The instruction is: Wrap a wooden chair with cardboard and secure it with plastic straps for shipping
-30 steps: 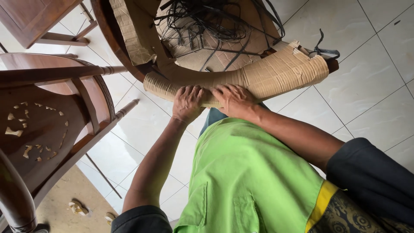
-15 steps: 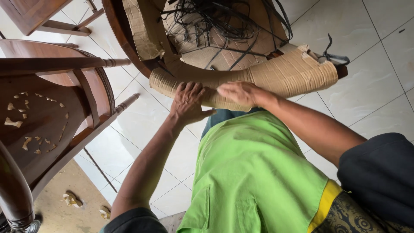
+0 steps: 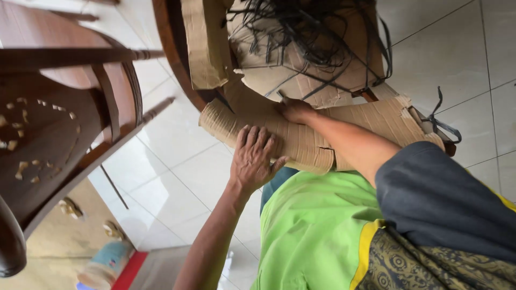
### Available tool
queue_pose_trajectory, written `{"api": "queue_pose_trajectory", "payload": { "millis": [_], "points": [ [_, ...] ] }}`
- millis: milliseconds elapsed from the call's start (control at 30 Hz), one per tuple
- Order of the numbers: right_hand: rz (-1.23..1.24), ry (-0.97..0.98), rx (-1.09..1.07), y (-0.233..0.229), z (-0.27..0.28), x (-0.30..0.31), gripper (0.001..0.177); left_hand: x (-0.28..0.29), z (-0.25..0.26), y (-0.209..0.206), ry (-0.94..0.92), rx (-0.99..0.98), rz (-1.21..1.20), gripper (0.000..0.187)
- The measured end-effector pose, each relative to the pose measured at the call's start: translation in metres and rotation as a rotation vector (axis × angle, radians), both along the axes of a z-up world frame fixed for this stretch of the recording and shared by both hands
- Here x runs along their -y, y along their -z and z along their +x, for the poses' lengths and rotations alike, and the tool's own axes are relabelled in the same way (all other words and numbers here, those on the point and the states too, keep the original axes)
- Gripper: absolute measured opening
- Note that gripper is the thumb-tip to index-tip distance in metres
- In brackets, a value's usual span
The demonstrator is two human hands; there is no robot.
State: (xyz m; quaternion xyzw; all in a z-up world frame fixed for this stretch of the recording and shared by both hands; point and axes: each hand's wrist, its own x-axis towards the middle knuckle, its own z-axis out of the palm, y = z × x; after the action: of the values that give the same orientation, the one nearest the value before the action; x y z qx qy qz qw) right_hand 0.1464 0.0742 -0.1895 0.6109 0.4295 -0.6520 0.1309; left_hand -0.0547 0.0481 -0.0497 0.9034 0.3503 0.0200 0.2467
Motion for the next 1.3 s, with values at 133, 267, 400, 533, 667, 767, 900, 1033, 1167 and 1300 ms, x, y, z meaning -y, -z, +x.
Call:
{"api": "queue_pose_trajectory", "payload": {
  "millis": [133,267,400,533,667,767,900,1033,1167,1300],
  "points": [
    [-0.014,0.033,-0.035,-0.069,0.004,-0.023,0.070,-0.008,0.006,-0.022,0.057,-0.028,0.011,0.069],
    [0.000,0.015,-0.024,-0.076,0.005,-0.028,0.069,-0.017,0.011,0.011,0.196,-0.157,-0.039,0.080],
    [0.025,0.038,-0.041,-0.030,0.006,-0.012,0.065,-0.021,0.017,0.045,0.284,-0.002,0.133,0.035],
    [0.049,0.083,-0.030,-0.033,0.014,-0.017,0.064,-0.025,0.021,0.049,0.291,0.168,0.374,0.027],
    [0.030,0.325,0.079,0.127,0.024,0.046,0.051,-0.025,0.021,0.047,0.341,0.126,0.374,0.028],
    [-0.026,0.795,0.544,0.209,0.062,0.065,0.048,-0.038,0.027,0.040,0.363,0.156,0.372,0.027],
    [-0.068,1.113,0.709,0.205,0.100,0.065,0.066,-0.035,0.029,0.039,0.370,0.136,0.330,0.027],
    [0.021,0.990,0.671,0.288,0.127,0.092,0.037,-0.038,0.032,0.040,0.384,0.111,0.324,0.029],
    [0.222,1.091,0.675,0.307,0.138,0.095,0.029,-0.033,0.029,0.037,0.393,0.120,0.337,0.034],
    [0.327,1.497,0.486,0.204,0.182,0.047,0.024,-0.036,0.033,0.039,0.385,0.163,0.334,0.030]
  ]
}}
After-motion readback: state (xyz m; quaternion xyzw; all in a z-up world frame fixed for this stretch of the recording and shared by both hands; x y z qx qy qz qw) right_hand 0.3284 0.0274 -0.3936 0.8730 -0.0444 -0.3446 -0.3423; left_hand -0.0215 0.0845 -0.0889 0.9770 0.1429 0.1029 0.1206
